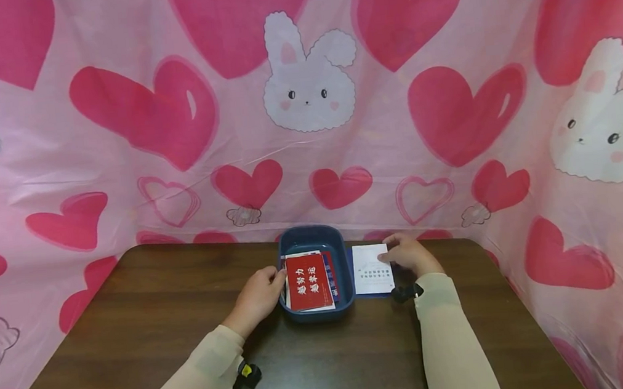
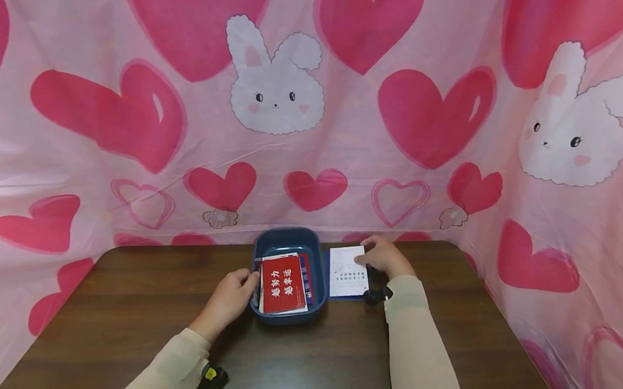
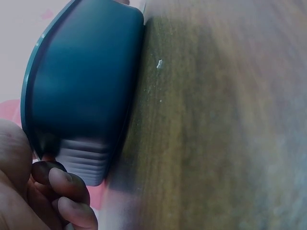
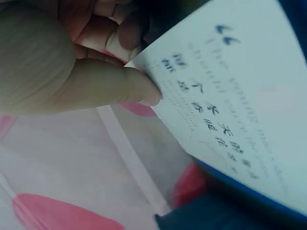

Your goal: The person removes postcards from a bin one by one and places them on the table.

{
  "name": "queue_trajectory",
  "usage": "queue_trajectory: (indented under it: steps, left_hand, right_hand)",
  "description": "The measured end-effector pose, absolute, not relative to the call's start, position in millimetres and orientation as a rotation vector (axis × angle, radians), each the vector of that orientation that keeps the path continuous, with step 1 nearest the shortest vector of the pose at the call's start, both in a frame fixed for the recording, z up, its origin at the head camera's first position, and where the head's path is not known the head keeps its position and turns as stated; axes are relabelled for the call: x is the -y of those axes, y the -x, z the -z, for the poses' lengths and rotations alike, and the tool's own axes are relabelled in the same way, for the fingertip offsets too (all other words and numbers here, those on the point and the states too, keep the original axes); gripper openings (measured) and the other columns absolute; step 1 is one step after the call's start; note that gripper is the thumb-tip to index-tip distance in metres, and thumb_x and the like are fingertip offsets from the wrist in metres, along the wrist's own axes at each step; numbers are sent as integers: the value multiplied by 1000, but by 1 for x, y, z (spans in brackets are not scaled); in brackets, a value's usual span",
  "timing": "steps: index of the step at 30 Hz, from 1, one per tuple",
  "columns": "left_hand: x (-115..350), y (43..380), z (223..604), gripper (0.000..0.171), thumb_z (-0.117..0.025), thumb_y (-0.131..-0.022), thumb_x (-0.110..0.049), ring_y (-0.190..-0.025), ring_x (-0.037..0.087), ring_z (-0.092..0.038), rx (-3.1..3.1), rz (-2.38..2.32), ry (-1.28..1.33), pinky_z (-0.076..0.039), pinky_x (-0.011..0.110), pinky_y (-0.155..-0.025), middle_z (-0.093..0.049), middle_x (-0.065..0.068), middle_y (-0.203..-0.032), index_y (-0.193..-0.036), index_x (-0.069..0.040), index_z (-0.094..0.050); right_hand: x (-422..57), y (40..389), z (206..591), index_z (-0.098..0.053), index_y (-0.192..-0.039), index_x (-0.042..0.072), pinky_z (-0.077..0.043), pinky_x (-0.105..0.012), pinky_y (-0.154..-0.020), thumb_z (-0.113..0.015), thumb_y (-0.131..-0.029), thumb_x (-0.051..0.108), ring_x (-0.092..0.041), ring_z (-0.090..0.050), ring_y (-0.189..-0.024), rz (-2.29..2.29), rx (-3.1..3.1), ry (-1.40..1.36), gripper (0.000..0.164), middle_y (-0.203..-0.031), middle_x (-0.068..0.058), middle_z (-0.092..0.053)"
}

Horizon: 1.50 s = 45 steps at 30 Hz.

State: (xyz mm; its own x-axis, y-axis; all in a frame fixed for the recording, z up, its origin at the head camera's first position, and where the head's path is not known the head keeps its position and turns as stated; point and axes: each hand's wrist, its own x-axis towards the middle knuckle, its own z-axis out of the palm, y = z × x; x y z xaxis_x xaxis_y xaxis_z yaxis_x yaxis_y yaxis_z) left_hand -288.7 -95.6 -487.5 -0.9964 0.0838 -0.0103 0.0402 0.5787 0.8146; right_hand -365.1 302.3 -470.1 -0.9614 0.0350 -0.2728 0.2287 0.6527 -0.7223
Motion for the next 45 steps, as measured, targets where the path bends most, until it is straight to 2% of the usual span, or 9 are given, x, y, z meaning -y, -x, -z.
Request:
queue_trajectory:
  steps: [4,12,24,31,34,38,41,45]
  left_hand:
    - [96,289,488,31,-61,-117,-35,-90,22,-66,-2739,-1423,-103,-56,36,-79,-77,7,-98,-109,-10,-77]
    - [96,289,488,30,-62,-117,-36,-91,22,-67,-2727,-1435,-86,-59,37,-82,-78,7,-101,-111,-10,-77]
    - [97,289,488,31,-62,-117,-37,-95,22,-68,-2691,-1443,-70,-62,39,-85,-79,6,-106,-116,-10,-77]
    - [97,290,489,31,-62,-117,-38,-95,22,-68,-2699,-1428,-60,-61,39,-85,-78,6,-104,-114,-11,-76]
    - [97,290,488,30,-62,-117,-38,-95,23,-68,-2699,-1424,-57,-61,40,-86,-78,6,-104,-115,-11,-76]
    - [96,288,486,31,-62,-117,-38,-95,23,-68,-2704,-1418,-61,-61,40,-85,-77,6,-104,-114,-11,-76]
    - [96,288,486,30,-62,-117,-38,-93,23,-67,-2720,-1410,-68,-59,38,-83,-77,7,-102,-112,-11,-76]
    - [96,288,487,31,-62,-117,-37,-91,23,-66,-2732,-1407,-81,-56,37,-80,-76,7,-100,-110,-10,-76]
  right_hand:
    - [-297,370,473,-64,-148,6,-57,-68,-106,-91,-95,31,-43,-65,-118,1073,-2693,-252,65,-135,-24,-71]
    - [-283,370,470,-64,-145,1,-51,-71,-117,-88,-97,22,-47,-64,-123,958,-2795,-252,58,-141,-28,-69]
    - [-276,371,473,-65,-149,1,-48,-72,-122,-88,-96,19,-47,-64,-129,953,-2811,-272,61,-148,-28,-69]
    - [-279,371,468,-67,-147,4,-47,-74,-122,-79,-99,21,-49,-63,-132,1094,-2750,-273,52,-149,-28,-68]
    - [-276,371,464,-70,-141,3,-54,-67,-115,-75,-103,24,-44,-68,-122,1168,-2760,-217,44,-138,-26,-72]
    - [-267,369,453,-74,-135,4,-61,-50,-96,-74,-107,26,-33,-71,-103,1280,-2739,-129,36,-122,-18,-76]
    - [-259,364,441,-75,-134,5,-59,-41,-84,-75,-108,28,-29,-70,-96,1351,-2714,-53,34,-117,-16,-77]
    - [-243,357,423,-74,-135,5,-55,-37,-76,-73,-110,33,-29,-70,-93,1403,-2680,13,38,-112,-20,-78]
